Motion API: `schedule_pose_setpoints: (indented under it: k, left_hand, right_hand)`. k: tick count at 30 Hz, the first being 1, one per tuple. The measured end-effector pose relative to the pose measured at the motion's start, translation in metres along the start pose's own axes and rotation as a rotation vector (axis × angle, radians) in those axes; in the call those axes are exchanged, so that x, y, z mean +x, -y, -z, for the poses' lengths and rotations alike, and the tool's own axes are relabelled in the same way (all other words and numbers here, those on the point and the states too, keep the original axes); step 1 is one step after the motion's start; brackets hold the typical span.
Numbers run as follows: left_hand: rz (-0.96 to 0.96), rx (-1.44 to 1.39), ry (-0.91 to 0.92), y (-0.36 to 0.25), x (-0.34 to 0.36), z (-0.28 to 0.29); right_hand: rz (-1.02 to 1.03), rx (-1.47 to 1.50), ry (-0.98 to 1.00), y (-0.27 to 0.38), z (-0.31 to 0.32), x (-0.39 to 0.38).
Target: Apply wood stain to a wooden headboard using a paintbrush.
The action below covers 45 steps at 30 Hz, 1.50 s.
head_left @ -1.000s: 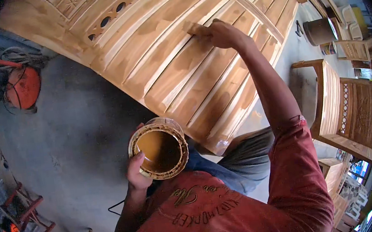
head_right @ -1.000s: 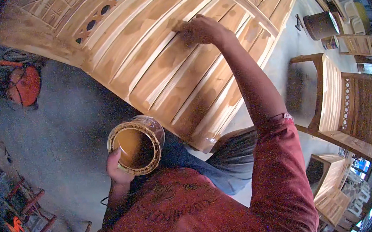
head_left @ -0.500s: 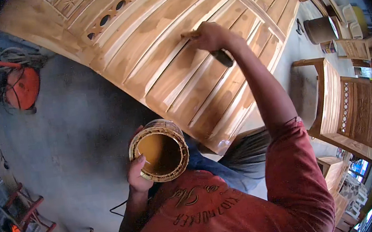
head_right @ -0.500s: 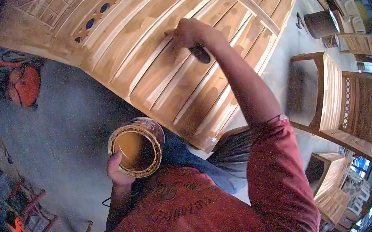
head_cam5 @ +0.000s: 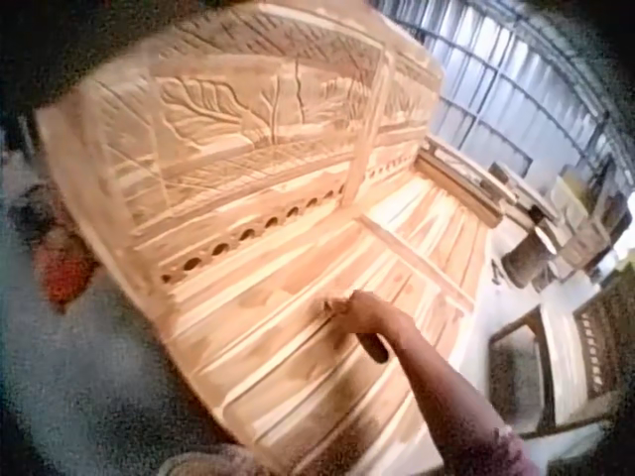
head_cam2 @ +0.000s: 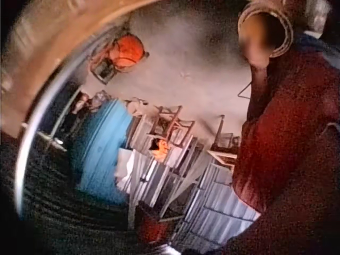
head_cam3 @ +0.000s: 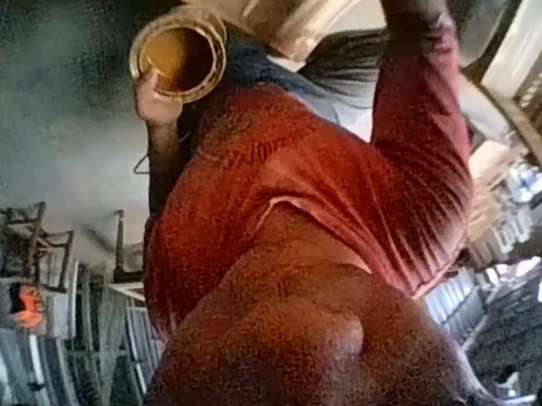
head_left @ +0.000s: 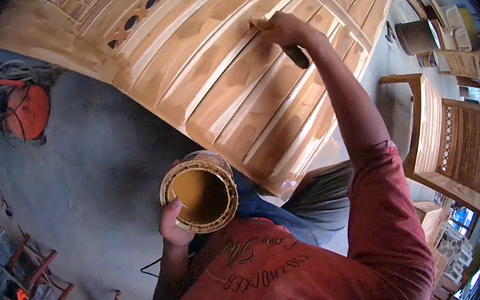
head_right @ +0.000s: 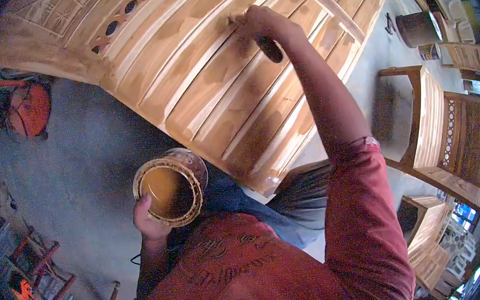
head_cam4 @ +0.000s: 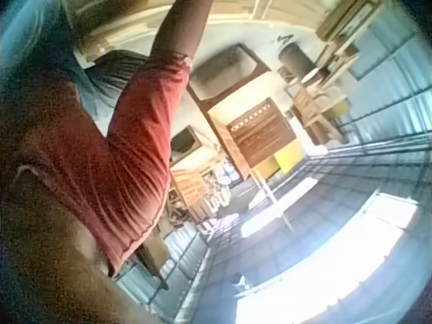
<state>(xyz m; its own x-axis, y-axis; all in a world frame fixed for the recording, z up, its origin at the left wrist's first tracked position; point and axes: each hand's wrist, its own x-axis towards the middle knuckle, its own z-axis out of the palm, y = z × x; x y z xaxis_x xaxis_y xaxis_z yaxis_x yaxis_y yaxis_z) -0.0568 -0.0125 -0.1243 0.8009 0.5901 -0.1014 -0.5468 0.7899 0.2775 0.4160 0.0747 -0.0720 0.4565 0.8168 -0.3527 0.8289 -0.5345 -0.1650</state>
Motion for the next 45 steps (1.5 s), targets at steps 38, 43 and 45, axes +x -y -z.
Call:
schedule_pose_setpoints:
  k: [38,43,45]
  left_hand:
    - [-0.097,0.283,-0.404,-0.006,0.006,-0.062]
    - [-0.07,0.305,-0.535,-0.001,-0.019,-0.024]
    - [-0.067,0.326,-0.57,-0.004,-0.023,-0.018]
  right_hand:
    - [0.574,0.211,-0.139,0.117,-0.062,-0.097]
    - [0.519,0.242,-0.074,0.128,-0.087,-0.107]
    - [0.485,0.251,-0.051,0.137,-0.078,-0.107]
